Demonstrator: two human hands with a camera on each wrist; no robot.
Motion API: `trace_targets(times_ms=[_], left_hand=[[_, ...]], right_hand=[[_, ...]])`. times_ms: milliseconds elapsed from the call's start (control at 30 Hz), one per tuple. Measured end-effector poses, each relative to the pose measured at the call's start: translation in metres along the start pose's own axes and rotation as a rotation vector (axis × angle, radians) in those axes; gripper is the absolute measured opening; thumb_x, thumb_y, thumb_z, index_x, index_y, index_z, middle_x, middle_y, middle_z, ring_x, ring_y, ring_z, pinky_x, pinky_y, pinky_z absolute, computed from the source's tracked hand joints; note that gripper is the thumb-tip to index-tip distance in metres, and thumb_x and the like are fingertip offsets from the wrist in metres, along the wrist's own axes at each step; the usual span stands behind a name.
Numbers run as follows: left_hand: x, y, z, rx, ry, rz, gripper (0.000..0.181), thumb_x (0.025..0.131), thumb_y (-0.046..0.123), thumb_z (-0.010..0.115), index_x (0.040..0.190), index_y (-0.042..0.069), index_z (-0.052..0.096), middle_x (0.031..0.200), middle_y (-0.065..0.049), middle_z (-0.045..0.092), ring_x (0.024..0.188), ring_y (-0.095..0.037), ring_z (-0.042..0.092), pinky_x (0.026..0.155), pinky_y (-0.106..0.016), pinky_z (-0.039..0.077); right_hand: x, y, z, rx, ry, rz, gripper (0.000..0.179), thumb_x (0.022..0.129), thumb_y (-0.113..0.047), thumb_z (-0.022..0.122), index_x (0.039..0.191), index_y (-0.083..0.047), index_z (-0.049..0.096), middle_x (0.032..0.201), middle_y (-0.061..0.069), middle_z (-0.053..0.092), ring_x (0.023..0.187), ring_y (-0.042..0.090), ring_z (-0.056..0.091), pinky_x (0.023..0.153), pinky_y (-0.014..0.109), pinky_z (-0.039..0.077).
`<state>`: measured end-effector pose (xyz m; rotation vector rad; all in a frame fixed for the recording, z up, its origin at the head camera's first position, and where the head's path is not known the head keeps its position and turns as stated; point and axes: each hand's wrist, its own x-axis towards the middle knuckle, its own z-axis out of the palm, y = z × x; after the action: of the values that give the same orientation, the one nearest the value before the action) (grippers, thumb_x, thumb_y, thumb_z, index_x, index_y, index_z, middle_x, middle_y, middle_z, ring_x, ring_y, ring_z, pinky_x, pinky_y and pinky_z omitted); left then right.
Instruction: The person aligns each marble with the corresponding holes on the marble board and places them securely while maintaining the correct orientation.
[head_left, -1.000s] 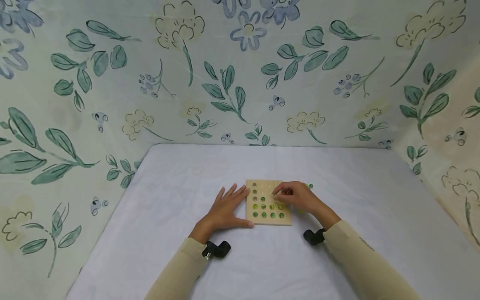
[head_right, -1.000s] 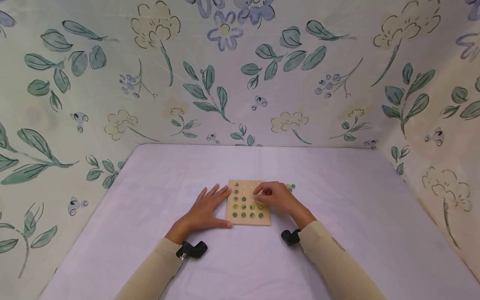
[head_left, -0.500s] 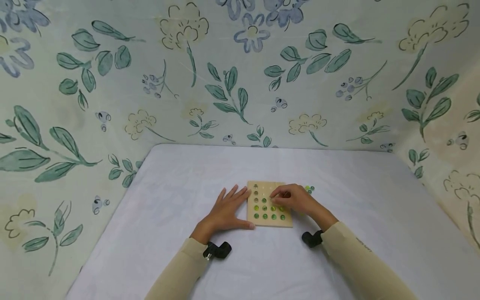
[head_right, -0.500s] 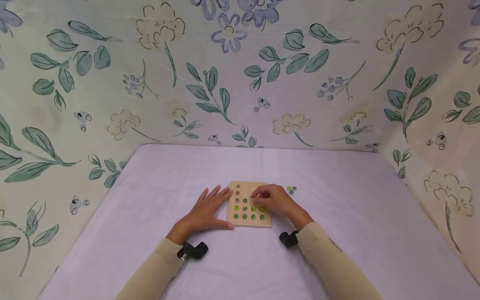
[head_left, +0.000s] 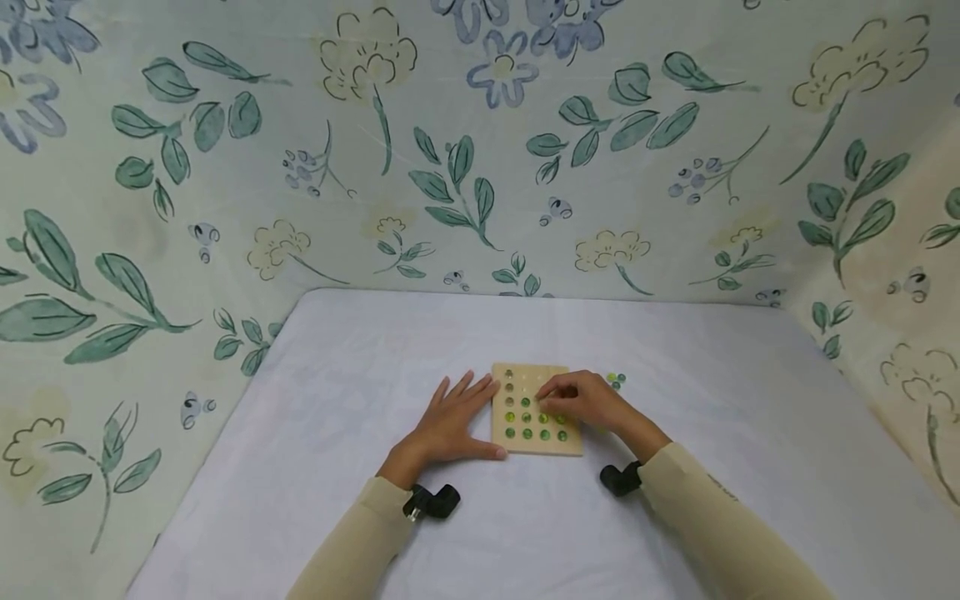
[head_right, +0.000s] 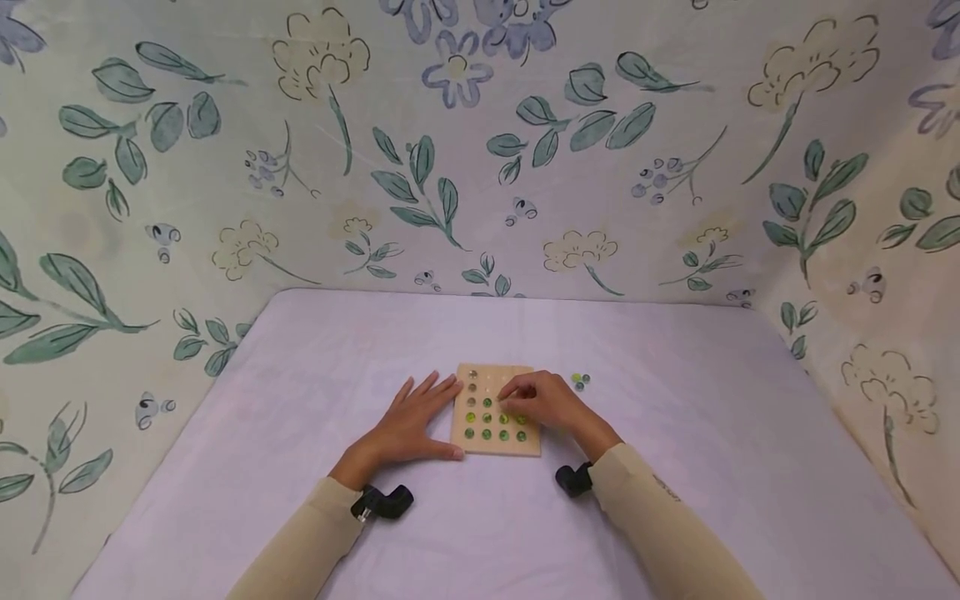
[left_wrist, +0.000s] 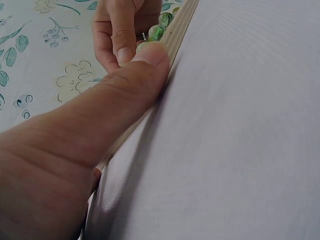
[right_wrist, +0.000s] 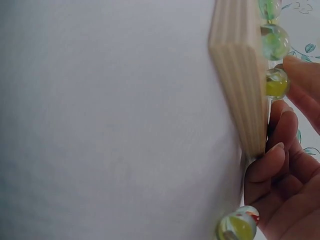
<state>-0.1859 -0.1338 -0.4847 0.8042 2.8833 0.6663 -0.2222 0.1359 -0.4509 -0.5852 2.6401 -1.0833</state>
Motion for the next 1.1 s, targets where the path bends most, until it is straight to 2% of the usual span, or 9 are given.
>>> trace_targets(times_ms=[233, 433, 1100], left_hand=[[-0.0016, 0.0012, 0.0005, -0.016, -0.016, -0.005, 0.111, 0.069, 0.08, 0.062, 0.155, 0.022, 0.022, 0.16, 0.004, 0.018, 0.148, -0.023, 0.004, 0.117, -0.051, -0.004], [0.0009, -0.0006, 0.0011, 0.014, -0.001, -0.013, 0.112, 0.068, 0.082, 0.06, 0.155, 0.024, 0.021, 0.16, 0.005, 0.017, 0.148, -0.021, 0.003, 0.117, -0.049, -0.005], [0.0014, 0.0013, -0.0014, 0.01, -0.001, -0.008, 0.112, 0.068, 0.08, 0.063, 0.155, 0.023, 0.022, 0.16, 0.003, 0.019, 0.148, -0.023, 0.005, 0.117, -0.051, -0.003]], right_hand=[[-0.0022, -0.0005, 0.001, 0.003, -0.009, 0.013, 0.012, 0.087, -0.023, 0.073, 0.099, -0.02, 0.075, 0.085, -0.004, 0.065, 0.074, 0.016, 0.052, 0.064, 0.027, 0.045], [0.0, -0.0001, 0.0, 0.008, -0.01, 0.008, 0.013, 0.087, -0.023, 0.073, 0.1, -0.02, 0.075, 0.088, -0.004, 0.065, 0.075, 0.016, 0.052, 0.063, 0.026, 0.046], [0.0018, -0.0008, -0.0021, -0.002, -0.013, 0.036, 0.016, 0.088, -0.023, 0.072, 0.104, -0.021, 0.075, 0.086, -0.003, 0.063, 0.076, 0.017, 0.051, 0.065, 0.029, 0.045]])
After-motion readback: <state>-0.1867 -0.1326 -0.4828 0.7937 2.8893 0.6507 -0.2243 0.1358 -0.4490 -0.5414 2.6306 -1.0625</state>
